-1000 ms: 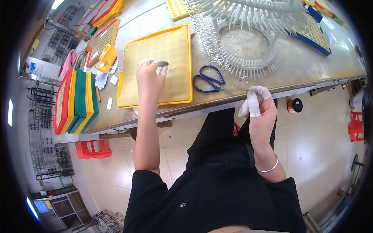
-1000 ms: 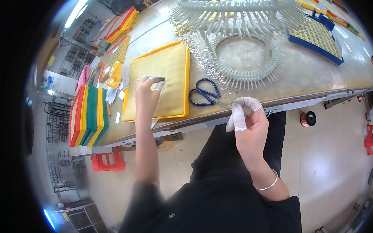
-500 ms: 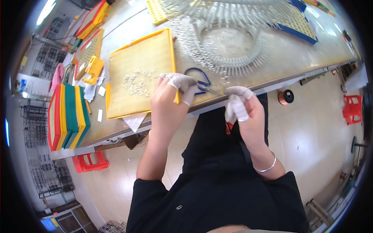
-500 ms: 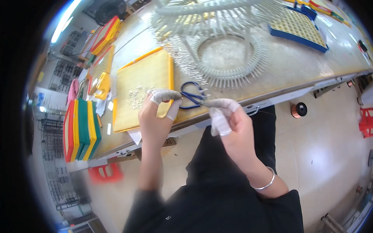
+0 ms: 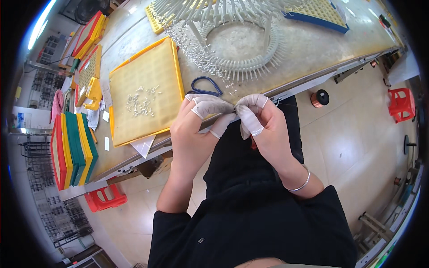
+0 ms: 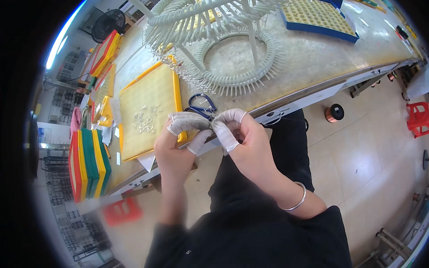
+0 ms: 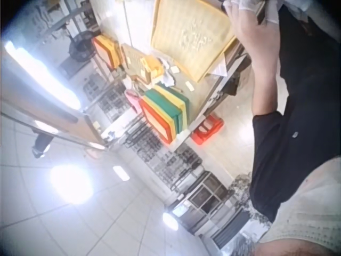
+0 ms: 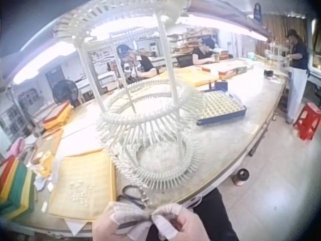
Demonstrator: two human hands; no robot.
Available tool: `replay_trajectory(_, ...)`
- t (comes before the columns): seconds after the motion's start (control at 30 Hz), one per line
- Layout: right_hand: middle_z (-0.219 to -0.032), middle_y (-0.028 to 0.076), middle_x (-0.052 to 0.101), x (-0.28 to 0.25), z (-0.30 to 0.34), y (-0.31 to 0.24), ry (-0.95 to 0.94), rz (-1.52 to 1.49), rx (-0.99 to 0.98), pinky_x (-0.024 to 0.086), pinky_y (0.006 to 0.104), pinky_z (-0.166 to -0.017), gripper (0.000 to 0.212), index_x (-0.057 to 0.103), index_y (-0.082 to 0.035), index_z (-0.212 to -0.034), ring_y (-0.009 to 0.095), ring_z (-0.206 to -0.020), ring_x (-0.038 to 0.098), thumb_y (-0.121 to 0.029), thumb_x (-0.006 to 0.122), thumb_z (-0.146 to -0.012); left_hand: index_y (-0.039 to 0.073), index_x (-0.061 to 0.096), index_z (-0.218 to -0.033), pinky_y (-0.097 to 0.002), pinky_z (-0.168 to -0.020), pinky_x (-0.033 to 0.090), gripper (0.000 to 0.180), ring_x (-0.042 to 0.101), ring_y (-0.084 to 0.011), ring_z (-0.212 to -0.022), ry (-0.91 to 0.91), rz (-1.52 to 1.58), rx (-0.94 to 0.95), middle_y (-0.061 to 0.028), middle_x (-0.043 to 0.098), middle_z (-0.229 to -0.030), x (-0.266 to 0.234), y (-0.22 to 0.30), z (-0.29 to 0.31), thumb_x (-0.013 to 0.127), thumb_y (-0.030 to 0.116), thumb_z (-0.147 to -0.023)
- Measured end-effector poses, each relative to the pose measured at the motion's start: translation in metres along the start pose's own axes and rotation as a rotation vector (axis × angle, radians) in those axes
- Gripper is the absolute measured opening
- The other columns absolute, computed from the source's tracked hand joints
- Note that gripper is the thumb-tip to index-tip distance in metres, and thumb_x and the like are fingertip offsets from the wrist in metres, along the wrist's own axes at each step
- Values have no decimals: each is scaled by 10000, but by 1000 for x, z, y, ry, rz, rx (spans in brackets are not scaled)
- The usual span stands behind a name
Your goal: The person threads small components from a tray onto wire strands, attaches them along a tiered circular frame structure, cuts the wire using scissors, and pulls additional wire.
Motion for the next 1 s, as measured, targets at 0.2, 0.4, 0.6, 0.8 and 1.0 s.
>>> replay_trajectory(0.2, -726, -18, 551, -5, 1, -7, 50, 147, -57, 397, 180, -596, 133, 546, -6, -964, 20, -650, 476, -111, 557, -884, 53, 656, -765, -315, -668, 429, 200, 529, -215, -761, 10, -179, 203, -36, 572, -780, -7, 21, -9, 737, 0, -590)
replay_trajectory(0.4, -685, 3, 549, -2, 4, -10, 59, 32, -121, 408, 191, -573, 148, 512, 4, -999, 28, -606, 482, -108, 524, -902, 72, 673, -772, -318, -649, 418, 221, 508, -219, -733, 79, -318, 314, -28, 553, -759, -9, 39, -16, 735, 15, -568)
replay_trajectory(0.6, -682, 12, 554, -3, 5, -10, 81, 63, -111, 420, 197, -574, 143, 501, 5, -980, 42, -606, 512, -85, 553, -883, 73, 689, -775, -322, -631, 408, 238, 500, -224, -731, 51, -381, 348, -29, 545, -752, -4, 39, -13, 727, 13, -548)
replay_trajectory(0.8, -672, -2, 546, -6, 4, -11, 123, 136, -111, 404, 181, -549, 145, 520, 3, -957, 25, -602, 492, -84, 586, -862, 79, 697, -792, -331, -658, 402, 253, 501, -223, -733, 36, -434, 335, -24, 536, -754, -1, 35, -12, 724, 38, -543)
replay_trajectory(1.0, -653, -7, 539, -6, 1, -28, 164, 238, -202, 384, 180, -516, 111, 560, 0, -925, 14, -574, 458, -70, 596, -847, 78, 694, -794, -329, -676, 398, 254, 512, -217, -755, 57, -493, 391, -20, 533, -760, 1, 39, -8, 717, 46, -544)
Point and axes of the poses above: each hand's wrist, its own z-axis away from the middle knuckle, its own x-axis out of the palm, y = z × x, the point moved 10 cm from there along -z, towards the middle knuckle
